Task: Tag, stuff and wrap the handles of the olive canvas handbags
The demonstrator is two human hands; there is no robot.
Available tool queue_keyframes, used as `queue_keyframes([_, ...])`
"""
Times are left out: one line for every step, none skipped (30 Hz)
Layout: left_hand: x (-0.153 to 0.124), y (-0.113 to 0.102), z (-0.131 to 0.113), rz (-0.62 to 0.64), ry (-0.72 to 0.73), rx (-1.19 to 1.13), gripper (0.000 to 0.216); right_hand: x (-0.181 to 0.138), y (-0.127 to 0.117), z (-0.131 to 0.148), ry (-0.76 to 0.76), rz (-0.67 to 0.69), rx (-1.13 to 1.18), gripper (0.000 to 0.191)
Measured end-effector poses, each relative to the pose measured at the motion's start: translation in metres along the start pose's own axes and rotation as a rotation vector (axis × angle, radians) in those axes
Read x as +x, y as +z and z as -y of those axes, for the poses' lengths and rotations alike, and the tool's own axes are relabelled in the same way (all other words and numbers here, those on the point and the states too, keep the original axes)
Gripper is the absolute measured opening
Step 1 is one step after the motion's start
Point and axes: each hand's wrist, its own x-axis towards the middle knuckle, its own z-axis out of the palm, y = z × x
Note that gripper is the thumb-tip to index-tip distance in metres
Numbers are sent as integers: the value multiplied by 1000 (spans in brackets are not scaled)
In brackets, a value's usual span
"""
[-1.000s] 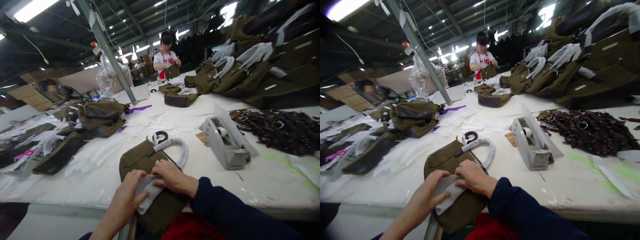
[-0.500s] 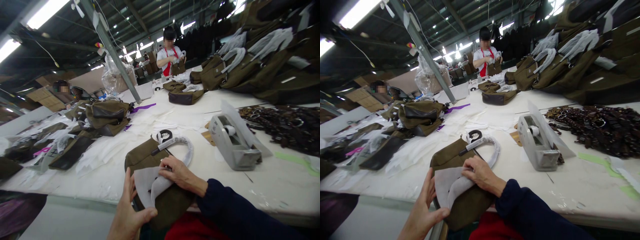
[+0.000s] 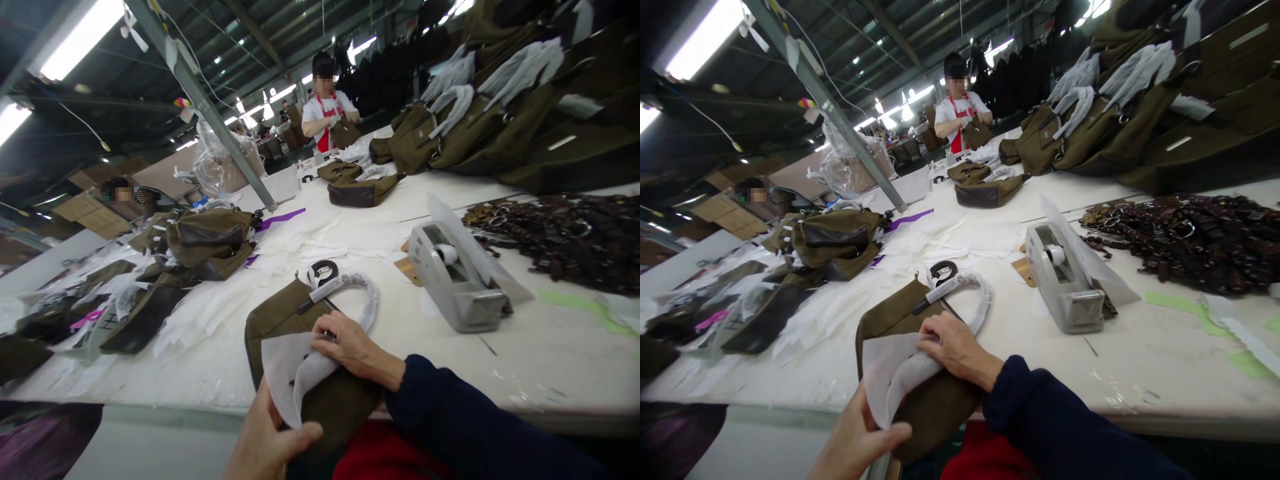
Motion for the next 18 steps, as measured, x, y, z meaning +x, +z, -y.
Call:
queue_keyframes([1, 5, -1, -69, -11, 28, 91, 0, 0, 0, -3, -4, 1, 6])
queue_keyframes([2, 10, -2, -128, -20, 26, 81, 0, 0, 1, -4, -10, 3, 6])
queue_keyframes([3, 15, -3, -176, -34, -15, 71, -1, 0, 1, -4, -14, 5, 6])
queue_keyframes([4, 19, -4, -214, -56, -91, 60, -1, -1, 1, -5, -20, 7, 6])
queue_keyframes([5, 21, -4, -247, -86, -191, 50, -1, -1, 1, -13, -25, 9, 6])
queue_keyframes([5, 23, -3, -279, -117, -295, 41, -2, -1, 1, -25, -28, 12, 6])
queue_keyframes([6, 24, -3, -310, -146, -389, 35, -2, -2, 1, -39, -27, 17, 6])
queue_keyframes([6, 23, -2, -337, -168, -460, 32, -2, -3, 1, -52, -18, 22, 7])
queue_keyframes([6, 22, -1, -360, -182, -508, 31, -2, -3, 0, -63, -4, 24, 8])
queue_keyframes([6, 21, 0, -373, -188, -538, 32, -3, -4, 1, -71, 14, 22, 10])
queue_keyframes([5, 20, 1, -378, -191, -556, 34, -3, -4, 1, -79, 33, 14, 12])
queue_keyframes([5, 18, 2, -374, -191, -566, 36, -3, -4, 1, -88, 50, 3, 15])
queue_keyframes([5, 17, 2, -362, -189, -574, 38, -3, -4, 1, -98, 67, -10, 19])
queue_keyframes([5, 16, 3, -345, -186, -582, 39, -3, -4, 1, -107, 78, -24, 23])
queue_keyframes([5, 16, 4, -326, -186, -592, 40, -3, -3, 1, -115, 85, -38, 25])
queue_keyframes([6, 15, 4, -313, -186, -601, 39, -3, -2, 1, -122, 91, -52, 24])
queue_keyframes([6, 15, 5, -303, -189, -609, 38, -3, -2, 1, -131, 91, -70, 22])
queue_keyframes([7, 15, 6, -301, -191, -612, 36, -3, -1, 1, -148, 88, -90, 18])
